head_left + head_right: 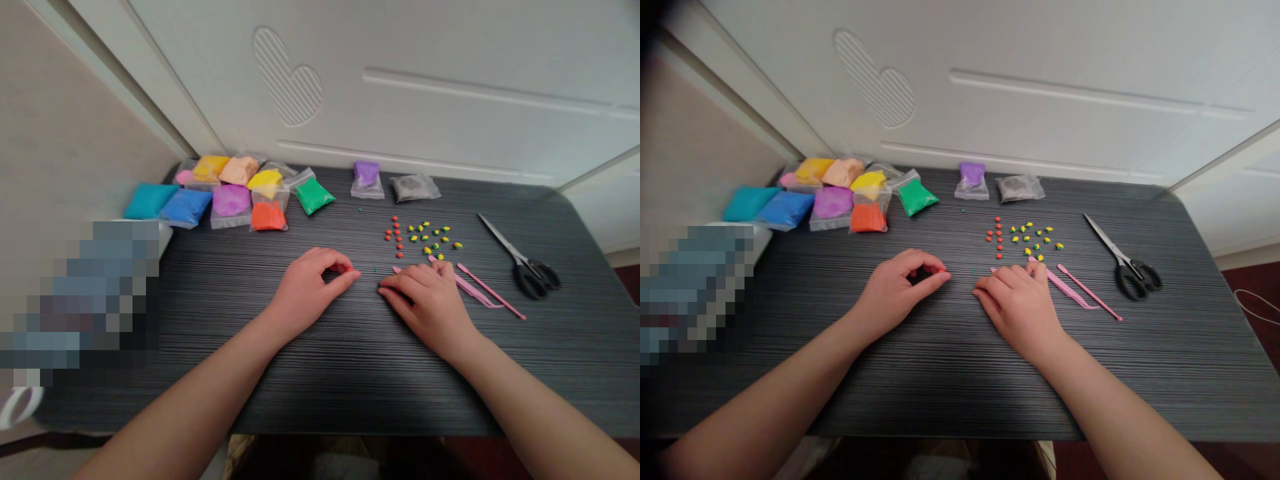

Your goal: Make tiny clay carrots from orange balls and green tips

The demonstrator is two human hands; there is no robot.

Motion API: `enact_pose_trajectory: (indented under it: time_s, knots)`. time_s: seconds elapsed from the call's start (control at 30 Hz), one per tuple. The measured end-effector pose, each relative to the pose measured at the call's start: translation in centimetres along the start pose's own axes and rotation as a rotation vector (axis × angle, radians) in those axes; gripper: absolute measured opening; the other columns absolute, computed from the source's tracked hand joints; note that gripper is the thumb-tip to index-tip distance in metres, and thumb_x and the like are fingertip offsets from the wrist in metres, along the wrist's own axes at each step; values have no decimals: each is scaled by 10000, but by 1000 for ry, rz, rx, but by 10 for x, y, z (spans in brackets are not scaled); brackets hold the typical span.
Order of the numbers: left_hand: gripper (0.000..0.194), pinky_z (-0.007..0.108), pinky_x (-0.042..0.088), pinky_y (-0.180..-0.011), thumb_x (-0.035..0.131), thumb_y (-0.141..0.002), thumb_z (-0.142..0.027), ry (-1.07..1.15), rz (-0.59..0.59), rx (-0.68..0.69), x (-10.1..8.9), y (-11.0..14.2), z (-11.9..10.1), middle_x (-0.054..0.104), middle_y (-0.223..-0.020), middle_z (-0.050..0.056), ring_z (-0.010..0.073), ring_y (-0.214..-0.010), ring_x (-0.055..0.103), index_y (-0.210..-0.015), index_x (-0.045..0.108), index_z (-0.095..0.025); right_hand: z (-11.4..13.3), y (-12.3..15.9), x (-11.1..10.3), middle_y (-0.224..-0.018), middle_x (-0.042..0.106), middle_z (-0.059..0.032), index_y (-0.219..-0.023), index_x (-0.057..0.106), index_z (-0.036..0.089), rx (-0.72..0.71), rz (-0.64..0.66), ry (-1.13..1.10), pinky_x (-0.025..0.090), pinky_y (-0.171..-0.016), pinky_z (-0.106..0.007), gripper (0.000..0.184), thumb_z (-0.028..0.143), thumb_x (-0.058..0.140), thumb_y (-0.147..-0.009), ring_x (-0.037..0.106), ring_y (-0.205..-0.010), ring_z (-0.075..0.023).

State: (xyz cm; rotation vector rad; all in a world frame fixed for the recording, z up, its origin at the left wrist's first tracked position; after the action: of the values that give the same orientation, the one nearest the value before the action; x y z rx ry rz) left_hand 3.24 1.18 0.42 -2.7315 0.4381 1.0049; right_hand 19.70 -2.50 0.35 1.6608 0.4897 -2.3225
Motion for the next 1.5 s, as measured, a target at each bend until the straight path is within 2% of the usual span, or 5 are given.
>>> enact_pose_trajectory:
  time_s: [0.27,0.77,1.1,1.27,1.5]
  knots:
    - [172,253,392,-710,515,-763,-364,-1,11,6,0,0,1,591,-765,-22,122,-754,527,-783,592,-212,-2,1,-1,-914,617,-5,-995,573,273,-1,-16,25,225,-783,-367,223,374,464,-828,516,-837,-163]
    - [166,259,416,-726,530,-756,-317,-17,11,8,0,0,2,616,-797,-13,130,-770,546,-864,620,-229,2,-1,-2,-878,617,7,-946,579,266,-9,-45,16,226,-776,-364,171,314,455,-837,516,-811,-154]
    - [229,263,425,-744,479,-788,-323,-15,21,-15,0,1,3,624,-852,2,134,-794,549,-949,613,-230,-20,2,-32,-837,610,-23,-892,598,212,89,-196,-27,322,-740,-316,145,263,487,-813,534,-800,-155]
    - [241,281,413,-786,453,-803,-328,-28,48,5,0,1,2,636,-909,10,149,-854,544,-943,623,-230,-52,14,-64,-771,578,-20,-880,598,205,319,-371,-13,365,-583,-264,163,298,483,-811,498,-641,-132]
    - [241,270,420,-753,469,-789,-321,-41,28,-24,0,0,3,620,-868,7,140,-810,549,-966,607,-233,-79,22,-65,-687,601,2,-810,630,233,420,-79,66,352,-515,-253,177,373,539,-752,500,-534,-116]
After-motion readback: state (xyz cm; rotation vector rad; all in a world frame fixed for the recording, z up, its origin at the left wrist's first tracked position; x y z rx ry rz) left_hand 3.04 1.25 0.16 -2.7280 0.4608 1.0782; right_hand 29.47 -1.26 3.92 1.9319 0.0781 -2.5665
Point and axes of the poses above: each hand's wrist, its own y-axis away from the middle knuckle, its own x-axis out of the palm, z = x × y, the point moved 5 cm from there along -y, towards the middle knuckle
